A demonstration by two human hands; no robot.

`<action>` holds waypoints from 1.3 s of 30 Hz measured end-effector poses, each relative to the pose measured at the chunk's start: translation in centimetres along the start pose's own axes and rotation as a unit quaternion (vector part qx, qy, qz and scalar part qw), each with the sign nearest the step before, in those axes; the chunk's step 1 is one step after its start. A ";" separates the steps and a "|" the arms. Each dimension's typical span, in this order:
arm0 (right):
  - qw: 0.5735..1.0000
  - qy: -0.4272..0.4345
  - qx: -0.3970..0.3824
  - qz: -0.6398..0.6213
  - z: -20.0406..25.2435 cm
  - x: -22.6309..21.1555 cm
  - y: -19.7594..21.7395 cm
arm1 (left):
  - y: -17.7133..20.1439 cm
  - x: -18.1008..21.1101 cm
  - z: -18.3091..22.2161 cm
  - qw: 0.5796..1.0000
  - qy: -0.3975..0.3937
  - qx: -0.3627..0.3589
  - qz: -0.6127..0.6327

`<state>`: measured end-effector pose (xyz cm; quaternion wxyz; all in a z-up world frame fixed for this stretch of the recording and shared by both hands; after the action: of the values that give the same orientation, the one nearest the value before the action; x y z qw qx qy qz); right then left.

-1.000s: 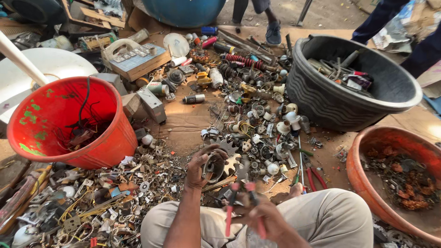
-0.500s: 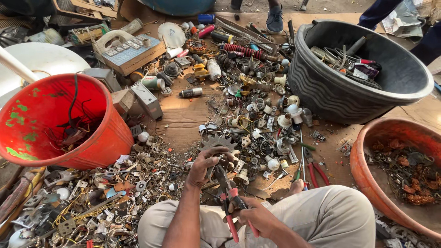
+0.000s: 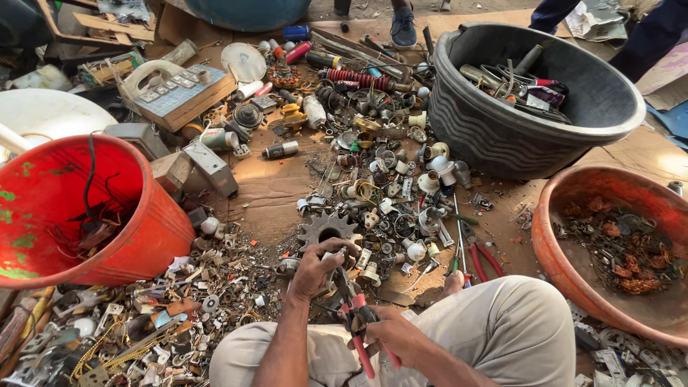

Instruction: The person sits on the ground and uses a hammer and pliers to dismantle a metal gear-like object. They repeatedly strike the object to break it apart and use pliers to pull off pieces, sorting the resulting fragments into piles on the ground.

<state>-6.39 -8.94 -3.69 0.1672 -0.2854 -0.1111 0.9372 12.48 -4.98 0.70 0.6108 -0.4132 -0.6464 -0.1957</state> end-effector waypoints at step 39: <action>0.962 0.072 -0.152 -0.216 2.4 -3.0 -2.2 | 8.8 0.0 4.3 0.832 -0.160 0.302 0.436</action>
<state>-4.85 -8.36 0.44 0.3275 -0.3435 -0.2989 0.8279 16.60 3.41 -2.31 0.6153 -0.4726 -0.5147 0.3650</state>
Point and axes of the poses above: each hand's wrist, its own z-axis away from the middle knuckle, its own y-axis out of the back of the hand, x = y × z, the point moved 10 cm from there along -z, towards the middle knuckle, and after that the axes turned 12 degrees about -y, right-handed, at the moved point
